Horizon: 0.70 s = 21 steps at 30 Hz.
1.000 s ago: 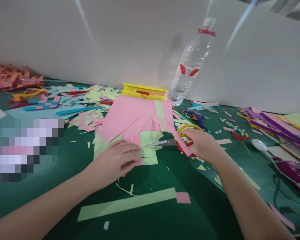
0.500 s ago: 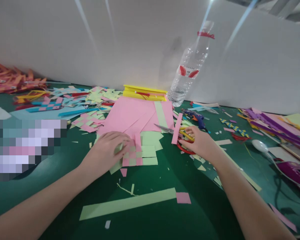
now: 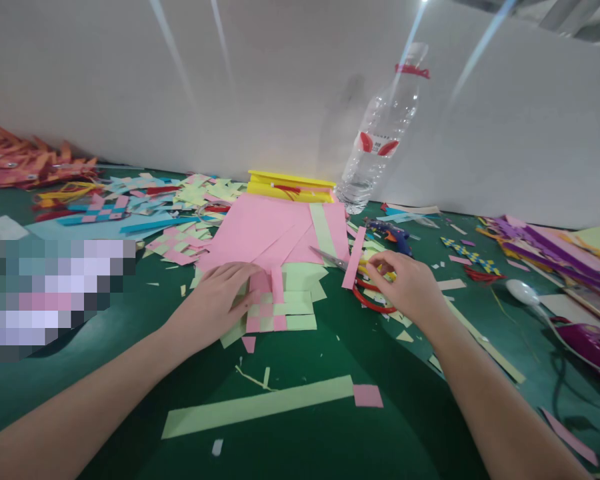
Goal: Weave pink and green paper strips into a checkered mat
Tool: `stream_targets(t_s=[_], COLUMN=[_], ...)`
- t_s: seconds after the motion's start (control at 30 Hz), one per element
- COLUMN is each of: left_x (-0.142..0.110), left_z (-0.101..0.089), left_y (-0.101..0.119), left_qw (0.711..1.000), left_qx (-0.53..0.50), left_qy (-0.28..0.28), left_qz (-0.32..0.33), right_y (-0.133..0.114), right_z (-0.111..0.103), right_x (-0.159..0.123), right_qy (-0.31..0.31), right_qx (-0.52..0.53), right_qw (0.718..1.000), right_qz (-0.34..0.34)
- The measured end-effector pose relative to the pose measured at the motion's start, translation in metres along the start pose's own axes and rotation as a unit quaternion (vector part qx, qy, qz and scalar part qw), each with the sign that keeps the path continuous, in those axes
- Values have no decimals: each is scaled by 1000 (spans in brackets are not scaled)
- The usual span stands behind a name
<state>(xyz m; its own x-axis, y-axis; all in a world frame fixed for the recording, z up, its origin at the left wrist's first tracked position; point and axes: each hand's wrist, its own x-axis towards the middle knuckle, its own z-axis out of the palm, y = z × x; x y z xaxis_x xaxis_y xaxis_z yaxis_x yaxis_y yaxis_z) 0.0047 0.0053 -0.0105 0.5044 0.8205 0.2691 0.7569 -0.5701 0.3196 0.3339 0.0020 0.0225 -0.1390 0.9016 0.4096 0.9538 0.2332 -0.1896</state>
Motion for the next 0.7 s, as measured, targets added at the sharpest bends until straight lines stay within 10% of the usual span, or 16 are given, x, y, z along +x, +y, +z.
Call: stream_targets(t_s=[0.7], left_x=[10], left_z=[6], left_y=[9], left_qw=[997], left_qx=[10], left_qy=[-26], left_qz=[67], right_y=[12], right_z=[2], right_x=[4], right_qy=[71], right_qx=[23], right_qw=[996], right_qz=[45])
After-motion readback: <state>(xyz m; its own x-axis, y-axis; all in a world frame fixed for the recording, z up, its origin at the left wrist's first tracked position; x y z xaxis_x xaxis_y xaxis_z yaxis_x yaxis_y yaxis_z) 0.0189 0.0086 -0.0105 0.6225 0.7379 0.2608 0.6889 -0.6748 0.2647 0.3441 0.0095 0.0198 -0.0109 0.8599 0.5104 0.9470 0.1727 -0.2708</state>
